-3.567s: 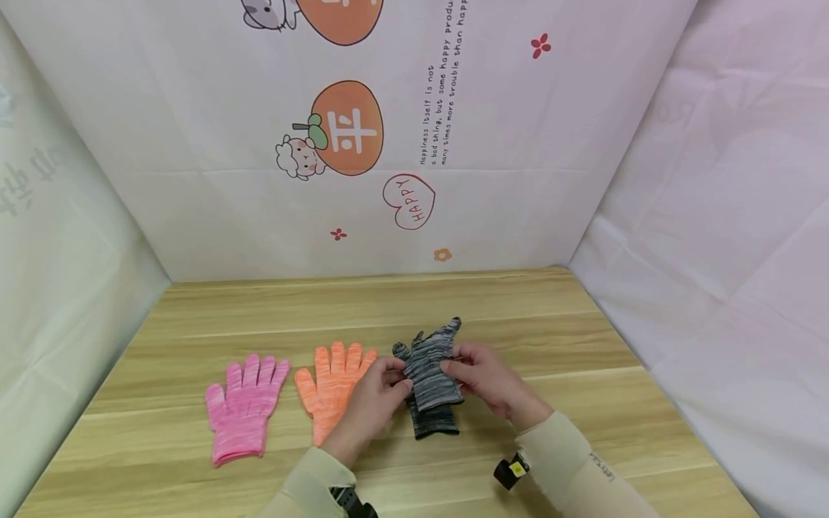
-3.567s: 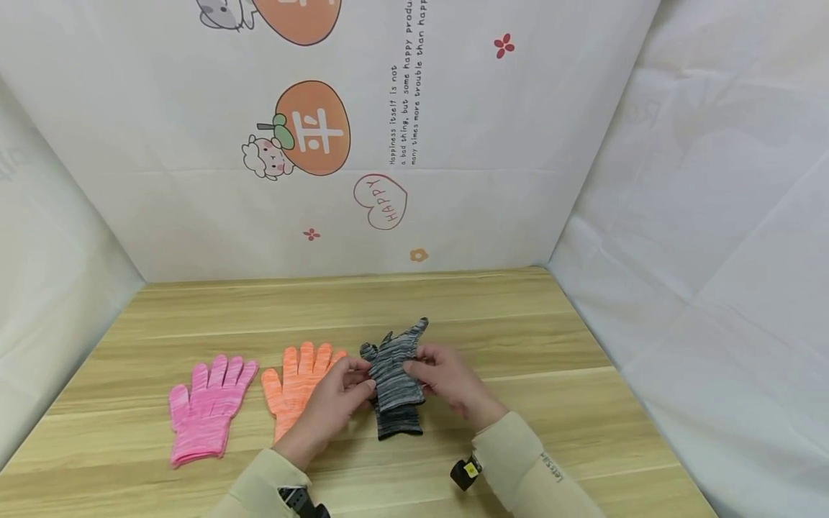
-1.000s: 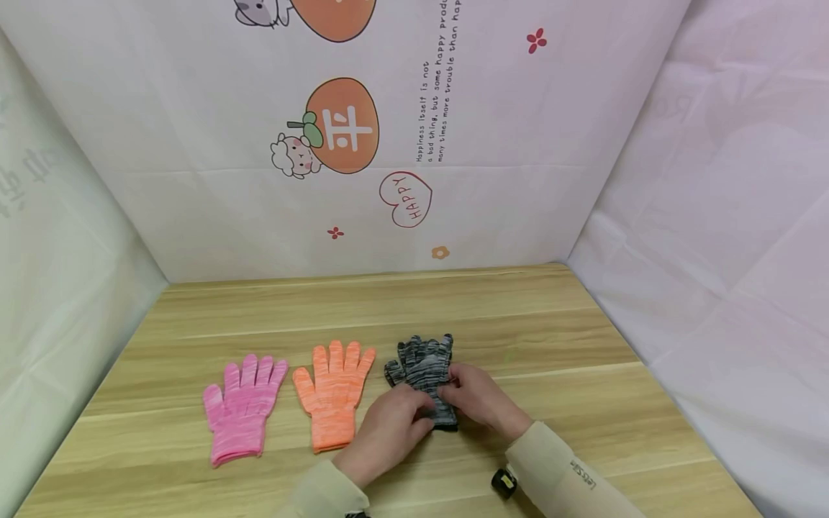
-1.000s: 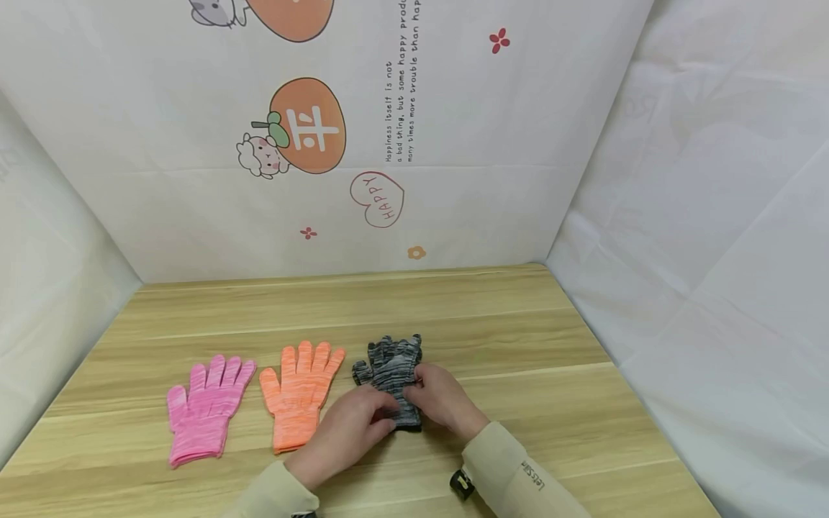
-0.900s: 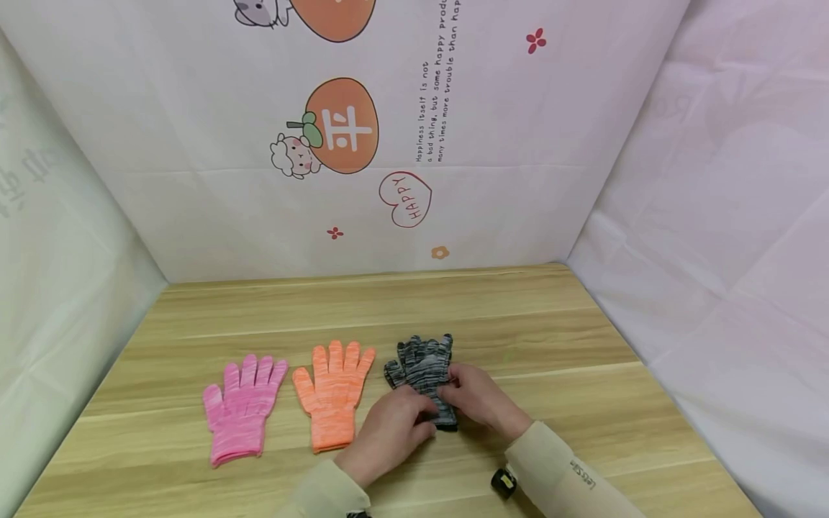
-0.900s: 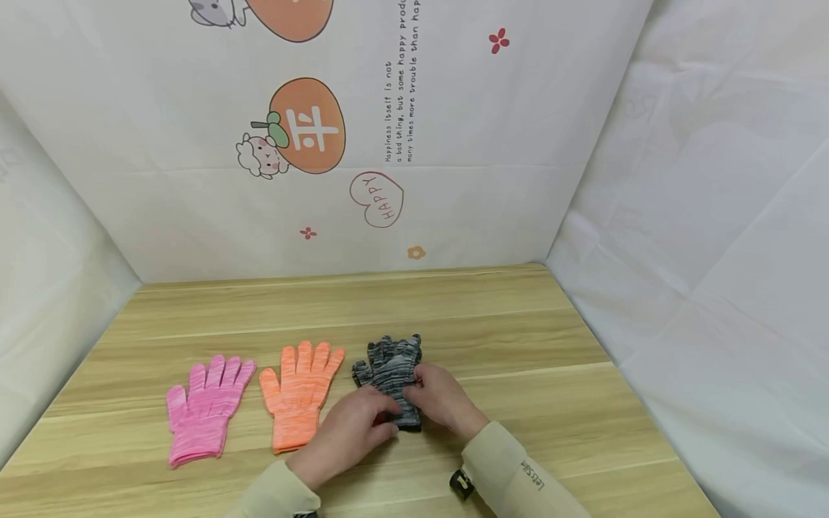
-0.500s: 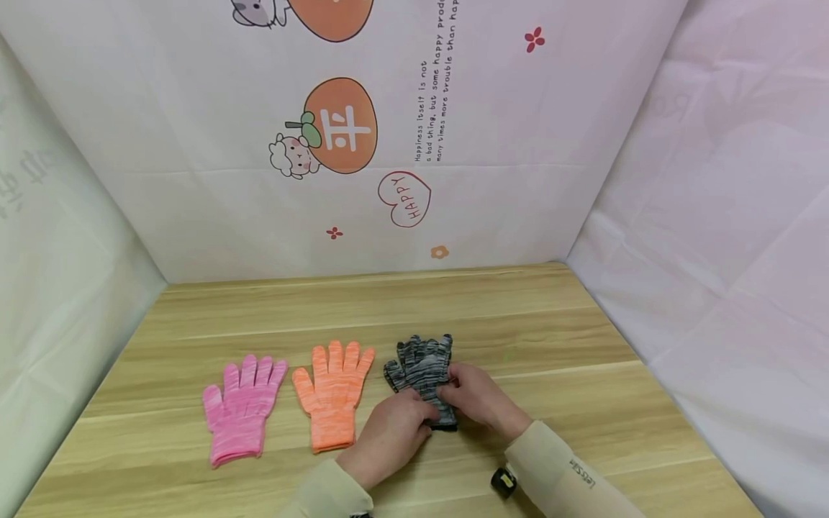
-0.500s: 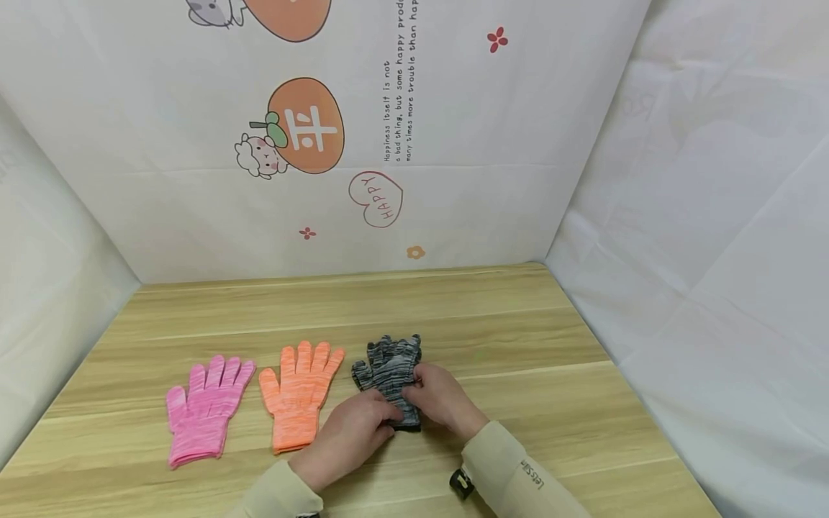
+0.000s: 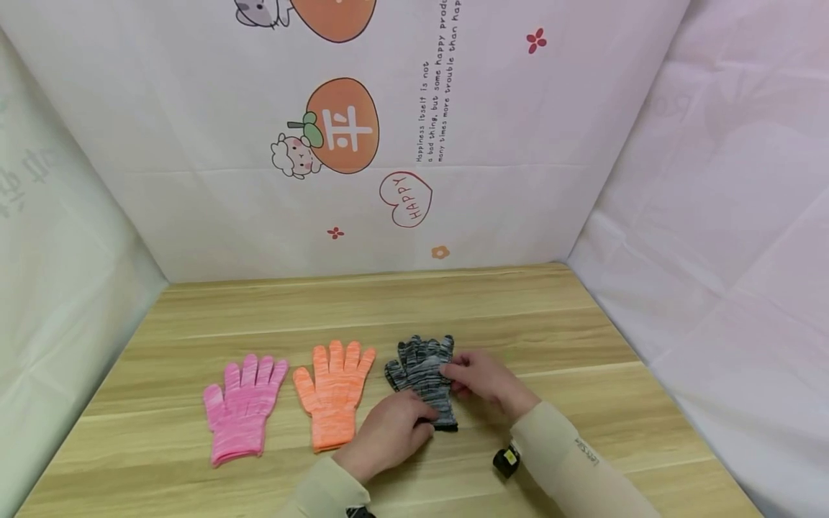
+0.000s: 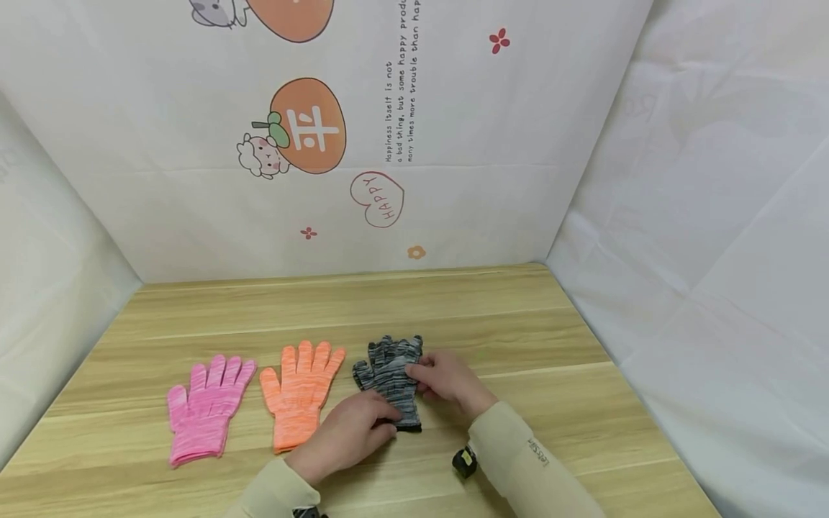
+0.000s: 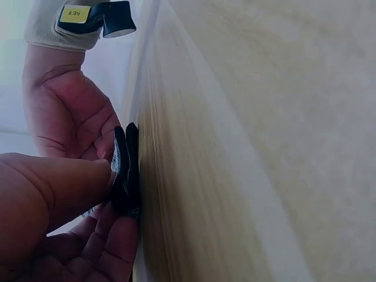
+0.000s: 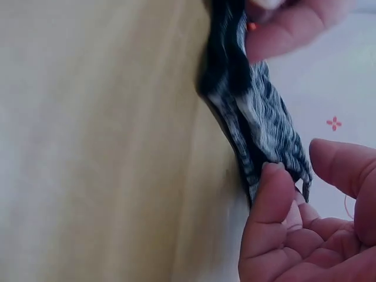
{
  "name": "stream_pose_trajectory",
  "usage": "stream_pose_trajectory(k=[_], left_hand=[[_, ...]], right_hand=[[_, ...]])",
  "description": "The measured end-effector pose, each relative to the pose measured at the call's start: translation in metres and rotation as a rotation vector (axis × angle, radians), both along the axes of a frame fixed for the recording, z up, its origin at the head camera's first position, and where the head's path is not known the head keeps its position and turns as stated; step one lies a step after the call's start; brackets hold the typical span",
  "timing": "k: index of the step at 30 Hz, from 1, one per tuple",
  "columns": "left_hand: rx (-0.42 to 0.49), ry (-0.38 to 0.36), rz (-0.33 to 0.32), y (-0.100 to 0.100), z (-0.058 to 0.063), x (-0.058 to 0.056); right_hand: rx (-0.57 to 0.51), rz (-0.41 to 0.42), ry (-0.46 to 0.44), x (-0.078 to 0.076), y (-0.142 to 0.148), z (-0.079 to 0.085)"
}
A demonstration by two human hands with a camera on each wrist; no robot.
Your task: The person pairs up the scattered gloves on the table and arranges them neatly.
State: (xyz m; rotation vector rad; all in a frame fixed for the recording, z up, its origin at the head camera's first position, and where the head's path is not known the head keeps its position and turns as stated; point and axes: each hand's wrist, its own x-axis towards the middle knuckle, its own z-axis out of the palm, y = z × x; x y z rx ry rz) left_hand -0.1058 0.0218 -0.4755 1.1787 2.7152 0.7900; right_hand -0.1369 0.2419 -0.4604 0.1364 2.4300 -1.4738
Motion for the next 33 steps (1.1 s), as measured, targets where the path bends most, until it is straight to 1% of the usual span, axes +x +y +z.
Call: stream_pose_trajectory(k=[4,5,10,12,21,24,27,31,33], left_hand=[[0.002,-0.048,-0.004,-0.002,0.0,-0.002],[0.0,-0.056,-0.004,-0.002,0.0,-0.002],[-0.019,-0.084,-0.003,-0.002,0.0,-0.002],[-0.023,-0.087,-0.002,-0.002,0.0,-0.001],[-0.027,-0.08,0.004,-0.003,0.002,0.002],[-0.023,-0.076,0.0,-0.003,0.002,0.003],[-0.018,-0.072,-0.002,-0.004,0.002,0.003],[-0.015,-0.067,-0.001,-0.004,0.002,0.004],[-0.014,-0.067,0.001,-0.004,0.003,0.004]], right_hand=[[0.014,-0.04,0.004,-0.009,0.0,0.001],[0.038,-0.038,0.012,-0.01,0.0,0.002],[0.232,0.005,0.088,-0.016,-0.001,0.0],[0.285,0.013,0.108,-0.017,-0.002,-0.001],[0.398,-0.008,0.143,-0.02,-0.001,-0.007],[0.417,-0.005,0.138,-0.022,0.002,-0.008],[0.385,-0.012,0.142,-0.024,0.006,-0.005],[0.341,-0.043,0.158,-0.026,0.011,0.002],[0.35,-0.043,0.159,-0.028,0.012,0.004]])
